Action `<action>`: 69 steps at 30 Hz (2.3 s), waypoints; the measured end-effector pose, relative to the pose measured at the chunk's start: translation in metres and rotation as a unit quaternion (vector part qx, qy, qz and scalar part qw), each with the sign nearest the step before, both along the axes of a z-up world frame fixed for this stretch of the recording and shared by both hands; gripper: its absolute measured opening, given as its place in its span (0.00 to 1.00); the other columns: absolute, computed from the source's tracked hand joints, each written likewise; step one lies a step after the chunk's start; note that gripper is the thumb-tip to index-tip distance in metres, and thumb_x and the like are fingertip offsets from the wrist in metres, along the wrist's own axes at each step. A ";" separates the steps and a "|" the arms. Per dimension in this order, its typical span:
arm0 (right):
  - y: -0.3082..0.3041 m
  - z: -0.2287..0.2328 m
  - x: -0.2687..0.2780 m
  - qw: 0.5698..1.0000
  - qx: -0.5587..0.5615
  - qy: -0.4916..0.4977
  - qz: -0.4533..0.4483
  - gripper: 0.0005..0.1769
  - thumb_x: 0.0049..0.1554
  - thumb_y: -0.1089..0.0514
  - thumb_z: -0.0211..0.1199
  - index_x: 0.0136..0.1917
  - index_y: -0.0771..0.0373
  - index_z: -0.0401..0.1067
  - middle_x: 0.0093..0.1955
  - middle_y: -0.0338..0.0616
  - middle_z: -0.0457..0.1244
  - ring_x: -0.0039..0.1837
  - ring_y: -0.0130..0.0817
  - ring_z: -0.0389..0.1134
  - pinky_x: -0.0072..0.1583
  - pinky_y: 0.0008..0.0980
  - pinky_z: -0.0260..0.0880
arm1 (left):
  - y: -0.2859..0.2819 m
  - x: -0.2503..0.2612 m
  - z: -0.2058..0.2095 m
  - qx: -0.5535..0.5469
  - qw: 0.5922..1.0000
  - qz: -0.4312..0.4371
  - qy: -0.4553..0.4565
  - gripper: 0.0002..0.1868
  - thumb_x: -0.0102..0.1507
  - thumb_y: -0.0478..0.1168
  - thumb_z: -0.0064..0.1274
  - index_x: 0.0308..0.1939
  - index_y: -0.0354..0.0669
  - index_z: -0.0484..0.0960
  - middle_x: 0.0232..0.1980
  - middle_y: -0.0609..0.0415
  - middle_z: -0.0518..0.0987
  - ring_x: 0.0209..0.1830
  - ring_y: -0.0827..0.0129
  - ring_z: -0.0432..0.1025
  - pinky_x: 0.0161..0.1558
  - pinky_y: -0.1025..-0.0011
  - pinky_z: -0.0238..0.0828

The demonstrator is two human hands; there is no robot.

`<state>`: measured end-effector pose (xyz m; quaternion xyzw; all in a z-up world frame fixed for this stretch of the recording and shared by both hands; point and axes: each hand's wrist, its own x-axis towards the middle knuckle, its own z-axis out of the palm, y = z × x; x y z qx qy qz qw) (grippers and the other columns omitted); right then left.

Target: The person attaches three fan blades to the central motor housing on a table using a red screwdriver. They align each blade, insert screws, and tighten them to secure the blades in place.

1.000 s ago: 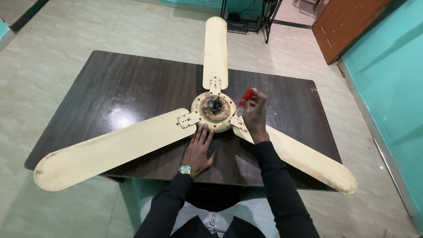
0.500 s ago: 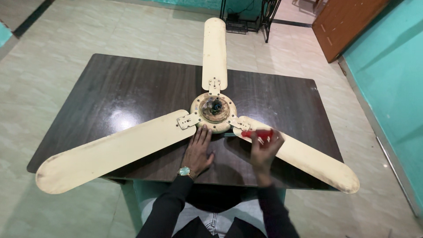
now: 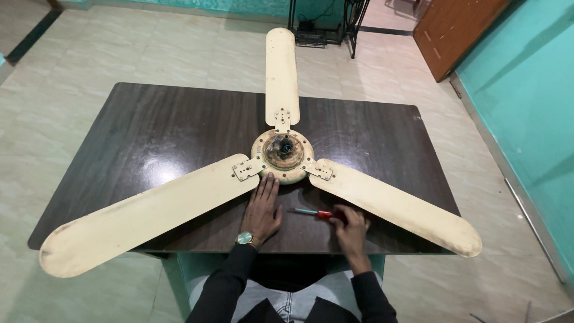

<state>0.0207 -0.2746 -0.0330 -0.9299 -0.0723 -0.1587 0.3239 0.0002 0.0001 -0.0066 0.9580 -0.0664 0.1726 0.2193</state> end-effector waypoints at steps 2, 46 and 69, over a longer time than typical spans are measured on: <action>-0.001 -0.002 0.006 1.000 0.005 0.005 0.009 0.17 0.50 0.53 0.71 0.55 0.48 0.79 0.50 0.34 0.72 0.55 0.40 0.69 0.61 0.49 0.57 | 0.000 0.000 0.001 0.000 1.000 0.005 0.009 0.46 0.58 0.42 0.55 0.77 0.37 0.52 0.82 0.44 0.49 0.82 0.53 0.44 0.78 0.54 0.42; -0.027 -0.022 0.062 0.726 0.683 0.057 0.057 0.21 0.70 0.50 0.54 0.61 0.73 0.67 0.54 0.55 0.68 0.53 0.47 0.74 0.55 0.44 0.79 | 0.085 -0.023 -0.058 -0.731 0.669 0.090 -0.106 0.25 0.74 0.51 0.43 0.56 0.27 0.76 0.53 0.43 0.83 0.54 0.58 0.79 0.58 0.60 0.79; -0.024 -0.043 0.065 0.749 0.661 0.033 0.028 0.26 0.66 0.41 0.57 0.53 0.71 0.70 0.46 0.51 0.70 0.46 0.39 0.74 0.50 0.36 0.78 | 0.088 -0.033 -0.052 -0.691 0.710 0.088 -0.097 0.24 0.80 0.50 0.44 0.57 0.25 0.74 0.52 0.39 0.81 0.52 0.56 0.80 0.59 0.58 0.81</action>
